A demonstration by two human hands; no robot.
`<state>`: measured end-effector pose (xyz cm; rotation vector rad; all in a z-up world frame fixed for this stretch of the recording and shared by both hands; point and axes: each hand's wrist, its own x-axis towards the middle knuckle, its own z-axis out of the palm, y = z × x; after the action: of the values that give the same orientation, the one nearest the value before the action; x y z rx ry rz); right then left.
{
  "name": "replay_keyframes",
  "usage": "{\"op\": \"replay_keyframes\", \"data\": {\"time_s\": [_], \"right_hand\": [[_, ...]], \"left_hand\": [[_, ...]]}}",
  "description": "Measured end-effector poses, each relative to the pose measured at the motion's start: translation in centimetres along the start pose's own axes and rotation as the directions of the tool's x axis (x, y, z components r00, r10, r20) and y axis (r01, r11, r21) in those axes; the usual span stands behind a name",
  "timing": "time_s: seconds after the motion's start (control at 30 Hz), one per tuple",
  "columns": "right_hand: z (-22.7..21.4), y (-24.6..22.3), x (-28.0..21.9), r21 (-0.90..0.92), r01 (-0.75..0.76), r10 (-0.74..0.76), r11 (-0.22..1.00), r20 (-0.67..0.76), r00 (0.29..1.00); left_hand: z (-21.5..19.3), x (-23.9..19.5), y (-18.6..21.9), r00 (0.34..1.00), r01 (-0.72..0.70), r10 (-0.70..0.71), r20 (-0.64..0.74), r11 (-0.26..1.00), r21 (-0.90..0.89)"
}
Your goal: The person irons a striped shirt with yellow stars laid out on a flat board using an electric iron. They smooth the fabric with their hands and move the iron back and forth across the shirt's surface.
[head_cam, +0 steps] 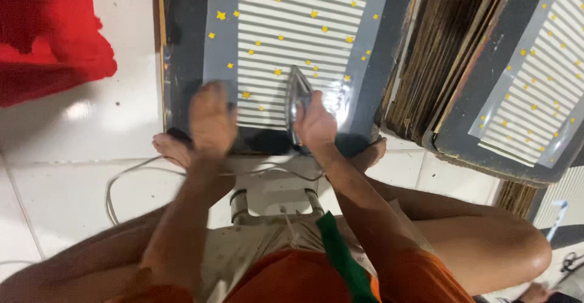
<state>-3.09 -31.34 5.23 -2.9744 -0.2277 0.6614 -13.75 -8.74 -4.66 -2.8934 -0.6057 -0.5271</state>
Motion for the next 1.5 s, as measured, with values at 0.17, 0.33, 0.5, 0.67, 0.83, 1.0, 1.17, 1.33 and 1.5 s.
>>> {"op": "replay_keyframes", "data": {"time_s": [0.17,0.33,0.5,0.67,0.83,1.0,1.17,1.33,1.5], "right_hand": [[1.4,7.5,0.6,-0.060,-0.196,0.170,0.979,-0.299,0.939],[0.4,7.6,1.5,0.072,-0.194,0.207,0.978,-0.295,0.933],[-2.9,3.0,3.9,0.053,-0.028,0.044,0.998,-0.318,0.947],[-1.9,-2.5,8.7,0.112,0.081,-0.058,0.990,-0.193,0.980],[-5.1,-9.3,12.0,0.136,0.160,-0.146,0.978,-0.112,0.983],[-6.5,-14.7,15.7,0.140,0.163,-0.169,0.977,0.034,0.985],[-7.2,-14.1,16.4,0.122,0.217,-0.221,0.969,0.028,0.975],[-4.1,-5.5,16.4,-0.196,0.077,-0.138,0.978,-0.316,0.939],[-7.7,2.5,18.1,-0.078,-0.070,0.041,0.994,-0.329,0.943]], "left_hand": [[-5.2,3.8,5.3,0.864,-0.121,0.322,0.387,0.879,-0.461],[-4.3,3.4,4.5,0.923,-0.244,0.336,0.190,0.890,-0.386],[-4.5,3.7,4.8,0.937,-0.234,0.311,0.163,0.899,-0.369],[-4.6,3.9,4.8,0.945,-0.203,0.284,0.161,0.897,-0.392],[-3.4,3.0,4.8,0.946,-0.148,0.245,0.214,0.910,-0.387],[-4.3,3.7,4.6,0.936,-0.120,0.235,0.263,0.913,-0.389],[-3.6,3.2,4.7,0.921,-0.133,0.249,0.300,0.924,-0.359],[-4.5,3.8,4.9,0.947,-0.143,0.245,0.207,0.901,-0.409],[-4.1,4.2,5.1,0.961,-0.192,0.253,0.115,0.903,-0.384]]}}
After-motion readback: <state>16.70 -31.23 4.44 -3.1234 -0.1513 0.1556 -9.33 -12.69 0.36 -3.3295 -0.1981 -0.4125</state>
